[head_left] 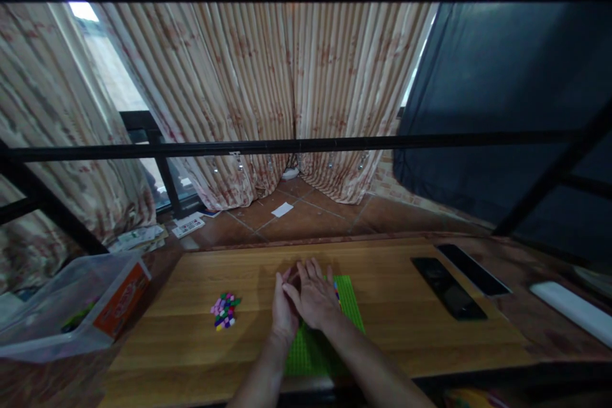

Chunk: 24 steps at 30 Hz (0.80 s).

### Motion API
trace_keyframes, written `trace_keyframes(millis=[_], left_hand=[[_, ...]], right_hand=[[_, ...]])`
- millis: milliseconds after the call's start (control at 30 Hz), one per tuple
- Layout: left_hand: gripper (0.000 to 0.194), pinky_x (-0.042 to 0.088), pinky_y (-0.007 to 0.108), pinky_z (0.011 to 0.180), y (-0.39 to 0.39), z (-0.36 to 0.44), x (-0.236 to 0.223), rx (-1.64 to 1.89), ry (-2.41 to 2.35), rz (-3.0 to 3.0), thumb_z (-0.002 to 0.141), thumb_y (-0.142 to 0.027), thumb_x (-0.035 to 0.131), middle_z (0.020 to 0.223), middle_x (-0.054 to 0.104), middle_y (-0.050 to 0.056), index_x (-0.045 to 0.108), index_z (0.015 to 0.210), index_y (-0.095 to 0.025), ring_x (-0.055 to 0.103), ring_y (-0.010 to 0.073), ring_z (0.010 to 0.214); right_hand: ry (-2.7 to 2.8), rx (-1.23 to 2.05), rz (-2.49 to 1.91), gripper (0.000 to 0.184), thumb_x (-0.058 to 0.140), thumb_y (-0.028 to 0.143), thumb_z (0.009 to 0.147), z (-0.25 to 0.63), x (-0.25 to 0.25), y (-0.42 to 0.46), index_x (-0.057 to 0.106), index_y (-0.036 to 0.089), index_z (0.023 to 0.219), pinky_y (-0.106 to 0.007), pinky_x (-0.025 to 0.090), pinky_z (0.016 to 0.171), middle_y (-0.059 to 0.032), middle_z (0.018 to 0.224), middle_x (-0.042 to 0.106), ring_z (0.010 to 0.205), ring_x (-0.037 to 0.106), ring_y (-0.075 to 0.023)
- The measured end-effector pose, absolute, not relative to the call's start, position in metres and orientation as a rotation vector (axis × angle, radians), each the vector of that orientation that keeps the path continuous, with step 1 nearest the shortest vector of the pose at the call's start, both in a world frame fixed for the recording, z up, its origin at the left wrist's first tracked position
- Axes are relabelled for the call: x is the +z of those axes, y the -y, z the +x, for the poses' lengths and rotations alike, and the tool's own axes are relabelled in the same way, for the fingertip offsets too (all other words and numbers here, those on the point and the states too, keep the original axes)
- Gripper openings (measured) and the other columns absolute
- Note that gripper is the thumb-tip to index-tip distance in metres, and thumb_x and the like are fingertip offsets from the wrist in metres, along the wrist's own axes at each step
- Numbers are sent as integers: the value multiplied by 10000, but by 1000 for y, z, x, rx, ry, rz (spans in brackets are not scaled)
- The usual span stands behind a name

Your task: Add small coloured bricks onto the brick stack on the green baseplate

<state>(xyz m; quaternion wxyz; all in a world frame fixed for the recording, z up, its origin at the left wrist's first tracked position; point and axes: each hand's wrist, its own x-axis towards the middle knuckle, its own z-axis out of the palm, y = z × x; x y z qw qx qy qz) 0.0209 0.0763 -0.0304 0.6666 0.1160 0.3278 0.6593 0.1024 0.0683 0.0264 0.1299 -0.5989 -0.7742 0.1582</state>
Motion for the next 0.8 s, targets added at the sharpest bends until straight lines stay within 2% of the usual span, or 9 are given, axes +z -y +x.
trace_keyframes(millis=[133,267,400,600,667,800], left_hand=[[427,441,381,1038,-74,20,-30,1484,-721,247,862,-563,524,1088,715,97,670,1052,-209,639,227,1110],[465,457,411,1028,-74,17,-36,1465,-719,303,841,-596,530,1117,707,94,682,1069,-220,621,259,1142],[515,416,416,1068,-77,13,-42,1485,-791,350,818,-630,539,1147,694,111,680,1085,-213,587,264,1193],[528,386,390,1092,-77,14,-40,1471,-830,412,802,-651,544,1147,695,97,671,1085,-225,579,241,1197],[481,394,399,1084,-78,16,-38,1451,-859,412,806,-632,551,1142,698,82,670,1058,-241,575,244,1205],[356,302,421,1138,-80,20,-26,1398,-1108,654,782,-501,649,1227,656,77,684,1019,-238,495,273,1288]], right_hand=[[2230,530,-1755,738,229,589,950,106,36,-71,321,96,1492,-598,7,1157,-161,1568,252,1480,110,-304],[2200,520,-1659,758,257,623,938,113,53,-70,305,119,1502,-589,-13,1164,-134,1581,218,1483,87,-302],[2214,529,-1631,779,330,655,911,120,41,-64,309,150,1504,-585,-37,1165,-127,1573,245,1482,99,-300],[2163,562,-1599,782,344,646,914,121,25,-60,334,116,1488,-571,-13,1175,-147,1561,280,1477,134,-300],[2062,553,-1557,725,356,606,929,123,27,-60,372,125,1470,-535,30,1189,-138,1535,353,1456,217,-291],[1707,655,-1512,570,297,490,977,133,29,-64,488,136,1380,-425,266,1152,-132,1418,514,1345,426,-244]])
